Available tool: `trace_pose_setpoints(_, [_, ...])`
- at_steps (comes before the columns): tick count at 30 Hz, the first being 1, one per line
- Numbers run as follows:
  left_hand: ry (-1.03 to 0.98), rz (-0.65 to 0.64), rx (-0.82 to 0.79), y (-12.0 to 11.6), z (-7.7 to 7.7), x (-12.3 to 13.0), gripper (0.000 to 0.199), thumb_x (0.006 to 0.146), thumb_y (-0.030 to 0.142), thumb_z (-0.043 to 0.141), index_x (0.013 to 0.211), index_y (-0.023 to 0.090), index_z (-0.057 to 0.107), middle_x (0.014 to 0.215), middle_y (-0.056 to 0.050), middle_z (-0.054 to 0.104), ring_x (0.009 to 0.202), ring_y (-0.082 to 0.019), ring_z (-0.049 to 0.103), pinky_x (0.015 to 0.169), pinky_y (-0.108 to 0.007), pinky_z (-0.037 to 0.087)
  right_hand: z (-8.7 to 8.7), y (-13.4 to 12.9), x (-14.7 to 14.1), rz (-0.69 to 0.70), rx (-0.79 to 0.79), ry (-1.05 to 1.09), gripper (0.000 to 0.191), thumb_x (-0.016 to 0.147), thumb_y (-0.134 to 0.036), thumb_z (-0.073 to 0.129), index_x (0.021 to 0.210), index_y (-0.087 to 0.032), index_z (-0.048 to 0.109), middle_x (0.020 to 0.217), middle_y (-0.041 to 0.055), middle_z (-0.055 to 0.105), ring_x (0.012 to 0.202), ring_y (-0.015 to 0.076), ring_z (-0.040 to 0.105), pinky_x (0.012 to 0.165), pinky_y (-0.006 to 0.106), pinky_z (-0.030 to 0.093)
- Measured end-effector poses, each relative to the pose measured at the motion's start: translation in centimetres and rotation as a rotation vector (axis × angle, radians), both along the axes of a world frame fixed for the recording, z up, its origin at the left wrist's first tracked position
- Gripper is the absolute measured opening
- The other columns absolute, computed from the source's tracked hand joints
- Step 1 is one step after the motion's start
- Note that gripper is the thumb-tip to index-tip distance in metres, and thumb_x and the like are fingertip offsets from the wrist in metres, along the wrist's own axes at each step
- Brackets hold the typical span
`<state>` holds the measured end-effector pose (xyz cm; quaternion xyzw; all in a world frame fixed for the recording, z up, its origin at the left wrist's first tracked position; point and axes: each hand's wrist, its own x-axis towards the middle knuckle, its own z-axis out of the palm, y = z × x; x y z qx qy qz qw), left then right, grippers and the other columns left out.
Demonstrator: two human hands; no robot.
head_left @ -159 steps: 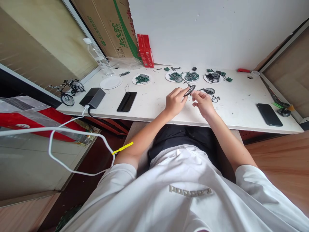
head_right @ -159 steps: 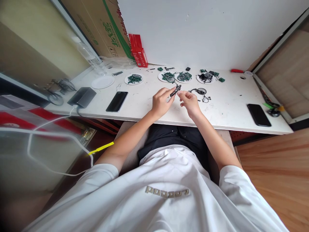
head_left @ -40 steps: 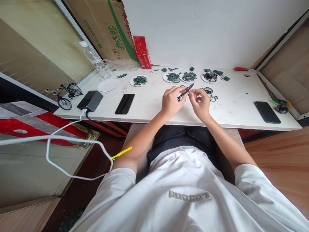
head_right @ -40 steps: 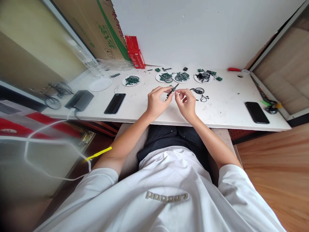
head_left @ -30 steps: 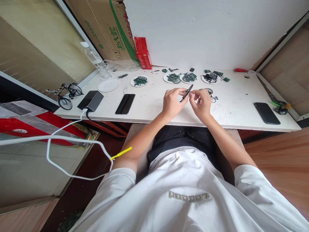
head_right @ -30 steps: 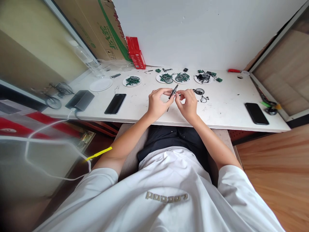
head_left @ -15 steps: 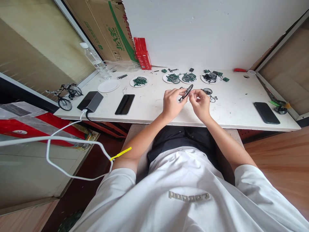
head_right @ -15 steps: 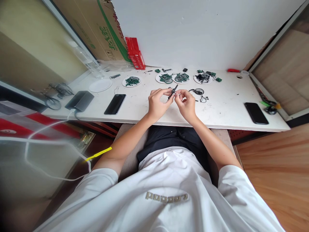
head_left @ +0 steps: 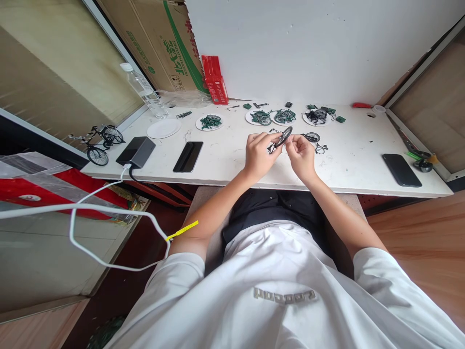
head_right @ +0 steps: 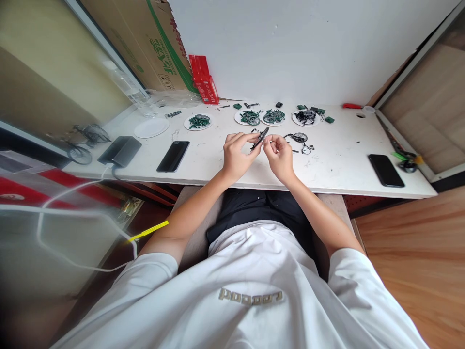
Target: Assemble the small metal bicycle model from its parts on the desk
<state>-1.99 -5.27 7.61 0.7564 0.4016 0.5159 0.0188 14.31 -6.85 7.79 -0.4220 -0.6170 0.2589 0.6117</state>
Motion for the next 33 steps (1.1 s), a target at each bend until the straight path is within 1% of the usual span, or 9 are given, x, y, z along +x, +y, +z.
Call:
trace_pose_setpoints(4, [0.028,0.013,0.007,0.1,-0.1,0.0,0.027,0.104,0.026,0.072,0.131,0.025,0.078,0.113,-0.008,0.085,0.11,-0.026,0.079,0.112,-0.046,0.052,-0.2,0.4,0.2,0.05,-0.039,0.028,0.069,0.09,-0.095,0.068,0.095,-0.025,0.064,0.066,-0.0067,0.039,0.057,0.0122,0.036,0.053,0.029,0.038])
trace_pose_setpoints(8, [0.035,0.014,-0.002,0.2,-0.2,-0.1,0.028,0.104,0.026,0.072,0.131,0.026,0.078,0.113,-0.008,0.085,0.11,-0.026,0.078,0.111,-0.046,0.051,-0.4,0.6,0.3,0.093,-0.159,0.1,0.072,0.084,-0.096,0.074,0.093,-0.025,0.064,0.064,-0.0063,0.046,0.054,0.011,0.039,0.048,0.027,0.036])
trace_pose_setpoints(11, [0.032,0.011,0.018,0.4,-0.3,-0.2,0.026,0.104,0.026,0.07,0.13,0.026,0.078,0.111,-0.008,0.085,0.108,-0.026,0.078,0.11,-0.046,0.051,-0.2,0.6,0.3,0.121,-0.24,0.169,0.071,0.08,-0.093,0.08,0.091,-0.025,0.064,0.063,-0.0064,0.048,0.054,0.0108,0.042,0.046,0.025,0.036])
trace_pose_setpoints(16, [0.041,-0.006,0.014,0.6,-0.3,-0.3,0.029,0.105,0.027,0.068,0.132,0.027,0.078,0.109,-0.008,0.085,0.107,-0.027,0.077,0.11,-0.048,0.05,0.4,0.5,0.4,0.172,-0.305,0.204,0.064,0.083,-0.084,0.085,0.086,-0.025,0.06,0.066,-0.0054,0.049,0.055,0.0103,0.043,0.045,0.023,0.037])
trace_pose_setpoints(19, [0.048,-0.01,0.017,0.8,-0.3,-0.4,0.03,0.105,0.027,0.068,0.133,0.027,0.078,0.108,-0.008,0.084,0.107,-0.027,0.077,0.111,-0.048,0.05,0.4,0.5,0.5,0.184,-0.318,0.187,0.064,0.084,-0.085,0.083,0.085,-0.025,0.06,0.067,-0.0047,0.049,0.057,0.0109,0.043,0.046,0.024,0.037])
trace_pose_setpoints(22, [0.054,0.009,0.024,0.8,-0.3,-0.4,0.028,0.105,0.026,0.069,0.131,0.027,0.078,0.108,-0.007,0.085,0.106,-0.026,0.078,0.111,-0.048,0.051,0.2,0.5,0.5,0.142,-0.247,0.121,0.067,0.085,-0.09,0.078,0.091,-0.025,0.065,0.067,-0.0046,0.049,0.057,0.012,0.043,0.048,0.026,0.036])
trace_pose_setpoints(25, [0.034,0.012,-0.001,0.6,-0.2,-0.3,0.026,0.104,0.026,0.071,0.129,0.026,0.078,0.112,-0.008,0.085,0.108,-0.026,0.08,0.111,-0.047,0.052,-0.1,0.2,0.3,0.011,-0.059,0.002,0.066,0.092,-0.09,0.071,0.098,-0.024,0.068,0.069,-0.0041,0.048,0.062,0.0138,0.045,0.054,0.028,0.039])
trace_pose_setpoints(29, [-0.007,0.005,-0.005,0.2,0.1,0.0,0.024,0.105,0.029,0.071,0.128,0.025,0.078,0.112,-0.009,0.085,0.108,-0.026,0.082,0.109,-0.046,0.056,-0.2,-0.2,0.2,-0.168,0.149,-0.176,0.054,0.105,-0.078,0.061,0.102,-0.025,0.07,0.075,-0.0009,0.054,0.072,0.0175,0.052,0.066,0.033,0.046])
trace_pose_setpoints(33, [-0.02,-0.008,0.012,-0.2,0.3,0.2,0.024,0.105,0.032,0.071,0.127,0.024,0.079,0.111,-0.009,0.085,0.107,-0.025,0.083,0.104,-0.041,0.059,-0.3,0.0,0.6,-0.258,0.261,-0.309,0.046,0.11,-0.07,0.058,0.101,-0.027,0.07,0.078,0.0007,0.055,0.075,0.0201,0.055,0.075,0.037,0.05])
